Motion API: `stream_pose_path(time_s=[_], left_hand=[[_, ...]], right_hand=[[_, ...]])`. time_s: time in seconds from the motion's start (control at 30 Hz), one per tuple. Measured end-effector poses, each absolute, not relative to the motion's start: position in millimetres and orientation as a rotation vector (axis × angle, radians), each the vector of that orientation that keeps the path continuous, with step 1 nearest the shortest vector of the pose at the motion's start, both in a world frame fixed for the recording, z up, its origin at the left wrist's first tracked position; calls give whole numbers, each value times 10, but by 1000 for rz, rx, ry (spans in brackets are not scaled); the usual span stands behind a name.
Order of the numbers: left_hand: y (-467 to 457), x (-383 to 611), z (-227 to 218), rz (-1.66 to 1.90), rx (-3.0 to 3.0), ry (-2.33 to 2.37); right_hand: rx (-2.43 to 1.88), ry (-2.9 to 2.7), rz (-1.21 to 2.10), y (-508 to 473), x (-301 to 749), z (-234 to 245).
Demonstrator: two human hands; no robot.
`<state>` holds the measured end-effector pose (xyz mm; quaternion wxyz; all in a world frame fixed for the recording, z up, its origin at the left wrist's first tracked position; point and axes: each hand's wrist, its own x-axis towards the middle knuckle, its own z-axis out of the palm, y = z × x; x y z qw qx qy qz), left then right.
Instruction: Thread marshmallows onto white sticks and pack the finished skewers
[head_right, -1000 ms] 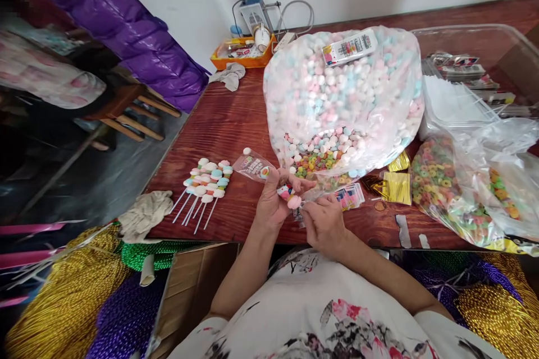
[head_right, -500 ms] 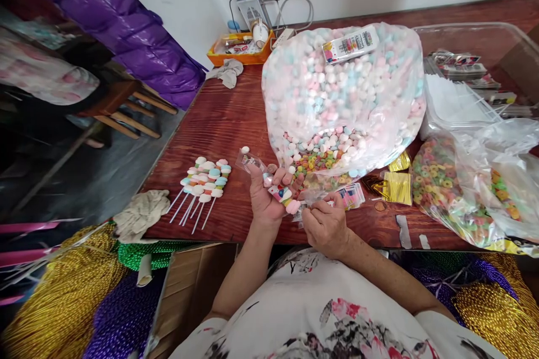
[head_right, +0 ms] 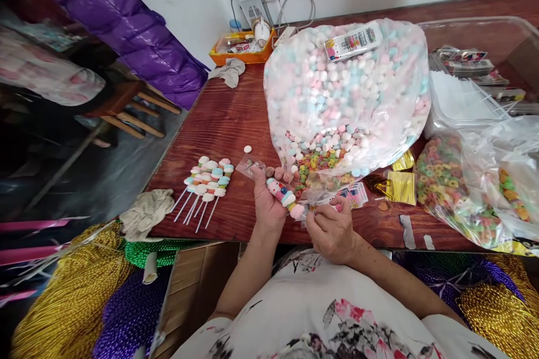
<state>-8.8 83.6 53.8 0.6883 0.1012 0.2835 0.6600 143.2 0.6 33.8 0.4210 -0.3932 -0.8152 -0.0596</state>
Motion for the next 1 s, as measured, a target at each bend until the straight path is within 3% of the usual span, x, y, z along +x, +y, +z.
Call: stream_pose_path(time_s=[1.0], left_hand=[[860, -101, 557, 1429, 122, 604]], right_hand=[[-1032, -2012, -32, 57, 1453, 273]])
